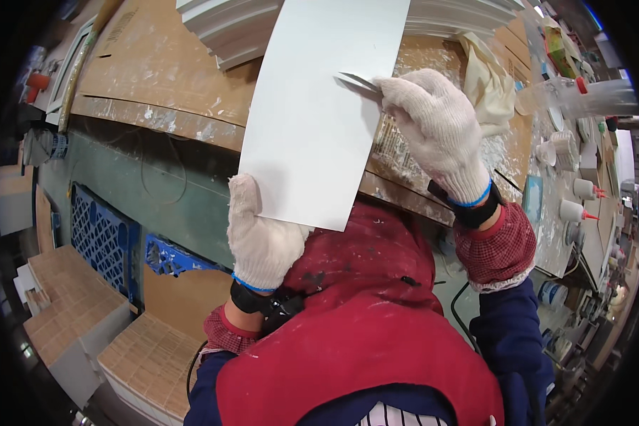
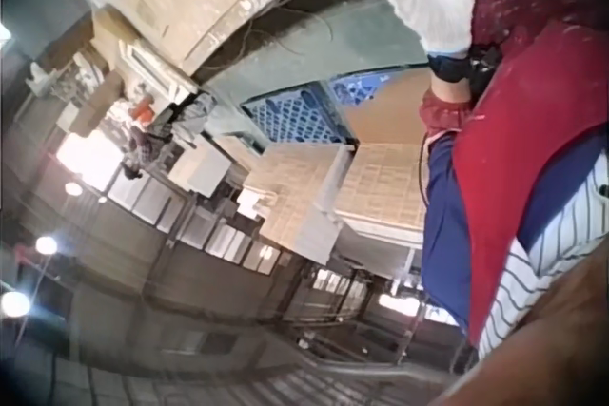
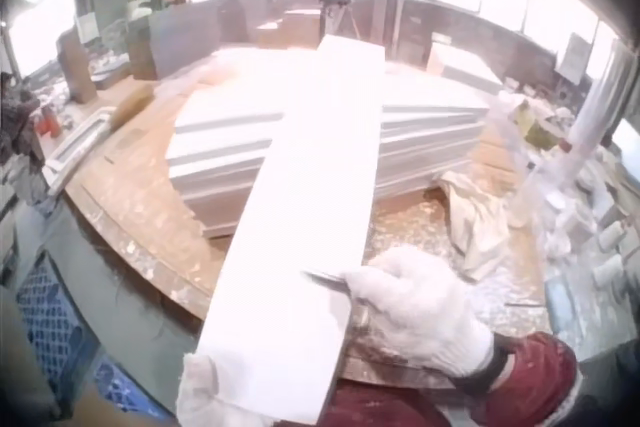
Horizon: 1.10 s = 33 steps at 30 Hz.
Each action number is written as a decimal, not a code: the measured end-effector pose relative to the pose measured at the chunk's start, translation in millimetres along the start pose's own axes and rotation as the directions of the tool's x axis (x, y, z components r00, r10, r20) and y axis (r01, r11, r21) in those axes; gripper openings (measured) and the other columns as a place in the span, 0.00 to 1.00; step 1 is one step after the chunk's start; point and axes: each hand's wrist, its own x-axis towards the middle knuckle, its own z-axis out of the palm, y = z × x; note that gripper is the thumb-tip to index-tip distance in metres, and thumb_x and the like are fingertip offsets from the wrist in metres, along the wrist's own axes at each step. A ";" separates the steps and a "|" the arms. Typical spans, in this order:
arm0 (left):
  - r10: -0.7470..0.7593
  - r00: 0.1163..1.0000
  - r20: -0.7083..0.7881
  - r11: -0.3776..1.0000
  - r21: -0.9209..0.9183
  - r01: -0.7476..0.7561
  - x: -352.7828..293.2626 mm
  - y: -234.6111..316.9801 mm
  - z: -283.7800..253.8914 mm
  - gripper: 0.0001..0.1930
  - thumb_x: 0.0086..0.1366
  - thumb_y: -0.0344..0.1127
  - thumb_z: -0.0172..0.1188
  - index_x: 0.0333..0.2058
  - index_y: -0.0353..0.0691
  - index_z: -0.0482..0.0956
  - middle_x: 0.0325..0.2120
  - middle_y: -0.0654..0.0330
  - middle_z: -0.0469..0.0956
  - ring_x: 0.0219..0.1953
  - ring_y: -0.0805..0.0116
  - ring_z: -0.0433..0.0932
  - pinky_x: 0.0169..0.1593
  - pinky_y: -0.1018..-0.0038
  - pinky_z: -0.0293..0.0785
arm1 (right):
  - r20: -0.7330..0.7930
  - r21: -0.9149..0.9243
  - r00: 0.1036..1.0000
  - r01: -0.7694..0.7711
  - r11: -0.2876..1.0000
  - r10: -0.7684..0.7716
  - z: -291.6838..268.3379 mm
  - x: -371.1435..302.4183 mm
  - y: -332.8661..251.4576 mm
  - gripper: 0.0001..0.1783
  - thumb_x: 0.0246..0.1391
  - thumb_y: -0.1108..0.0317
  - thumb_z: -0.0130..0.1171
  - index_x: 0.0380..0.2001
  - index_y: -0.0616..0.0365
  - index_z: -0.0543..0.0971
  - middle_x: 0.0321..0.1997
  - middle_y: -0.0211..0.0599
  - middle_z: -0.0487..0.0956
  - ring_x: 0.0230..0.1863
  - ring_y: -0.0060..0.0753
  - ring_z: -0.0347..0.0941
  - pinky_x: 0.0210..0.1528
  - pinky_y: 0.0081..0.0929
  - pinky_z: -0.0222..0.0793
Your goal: The person picks up white wooden panels from a stack and wipes them with a cloth. They then use a small metal tool to scrape the edges and surfaces of the panels, removing residue or burrs. The person handles the panels one by one, flipping them over to treat different sides before placing them back on the workbench.
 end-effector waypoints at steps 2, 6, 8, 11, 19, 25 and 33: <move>-0.003 1.000 0.012 1.000 -0.013 0.003 1.0 0.1 0.1 0.28 0.66 0.51 0.54 0.60 0.42 0.62 0.56 0.57 0.66 0.60 0.54 0.64 0.60 0.49 0.63 | -0.007 -0.117 0.998 0.060 0.991 -0.062 3.1 -4.6 -9.4 0.11 0.46 0.70 0.59 0.36 0.50 0.80 0.23 0.30 0.72 0.24 0.32 0.70 0.25 0.28 0.67; -0.042 0.999 -0.001 0.999 -0.023 0.042 5.6 -0.4 -11.5 0.29 0.66 0.51 0.53 0.60 0.42 0.61 0.57 0.57 0.65 0.60 0.54 0.64 0.61 0.50 0.63 | 0.236 -0.249 0.969 0.137 0.959 -0.077 11.5 -38.9 -69.7 0.05 0.48 0.61 0.57 0.25 0.48 0.75 0.17 0.25 0.62 0.17 0.28 0.62 0.20 0.26 0.60; -0.055 0.998 -0.021 0.998 0.002 0.055 4.9 -1.6 -11.1 0.29 0.66 0.52 0.53 0.60 0.42 0.61 0.58 0.57 0.65 0.61 0.54 0.64 0.61 0.51 0.63 | 0.473 0.087 0.850 0.218 0.972 -0.233 4.8 -61.2 -93.9 0.06 0.44 0.65 0.55 0.27 0.53 0.75 0.22 0.31 0.69 0.25 0.29 0.69 0.26 0.27 0.64; -0.046 0.998 0.047 0.999 0.023 0.045 6.3 -0.1 -14.9 0.30 0.65 0.52 0.54 0.60 0.42 0.61 0.58 0.57 0.65 0.61 0.55 0.63 0.61 0.52 0.63 | 0.713 0.298 0.660 0.020 0.955 -0.236 -1.5 -71.1 -85.0 0.09 0.46 0.67 0.54 0.33 0.54 0.76 0.28 0.35 0.73 0.33 0.36 0.73 0.34 0.31 0.71; -0.019 0.998 0.061 0.999 -0.045 0.022 8.2 0.8 -18.9 0.29 0.66 0.49 0.55 0.60 0.41 0.61 0.58 0.56 0.65 0.61 0.55 0.63 0.62 0.52 0.61 | 0.535 0.346 0.818 -0.442 0.828 0.213 -11.7 -75.5 -46.5 0.09 0.47 0.75 0.58 0.35 0.55 0.77 0.30 0.35 0.75 0.31 0.38 0.73 0.34 0.31 0.70; -0.077 0.991 0.108 0.987 -0.134 0.091 8.2 2.1 -11.2 0.32 0.65 0.49 0.55 0.62 0.40 0.58 0.60 0.54 0.63 0.63 0.53 0.60 0.63 0.51 0.59 | 0.479 0.345 0.754 -0.633 0.694 0.449 -20.3 -73.9 -44.2 0.07 0.47 0.77 0.57 0.32 0.59 0.75 0.29 0.37 0.73 0.30 0.37 0.71 0.34 0.28 0.68; -0.158 0.980 0.122 0.980 -0.101 0.170 3.7 1.5 -1.4 0.43 0.61 0.64 0.52 0.64 0.40 0.53 0.63 0.52 0.58 0.65 0.51 0.57 0.64 0.50 0.56 | 0.091 0.122 0.988 -0.138 0.983 0.128 -11.1 -27.5 -49.0 0.10 0.46 0.79 0.56 0.35 0.57 0.74 0.29 0.38 0.74 0.30 0.40 0.73 0.34 0.30 0.70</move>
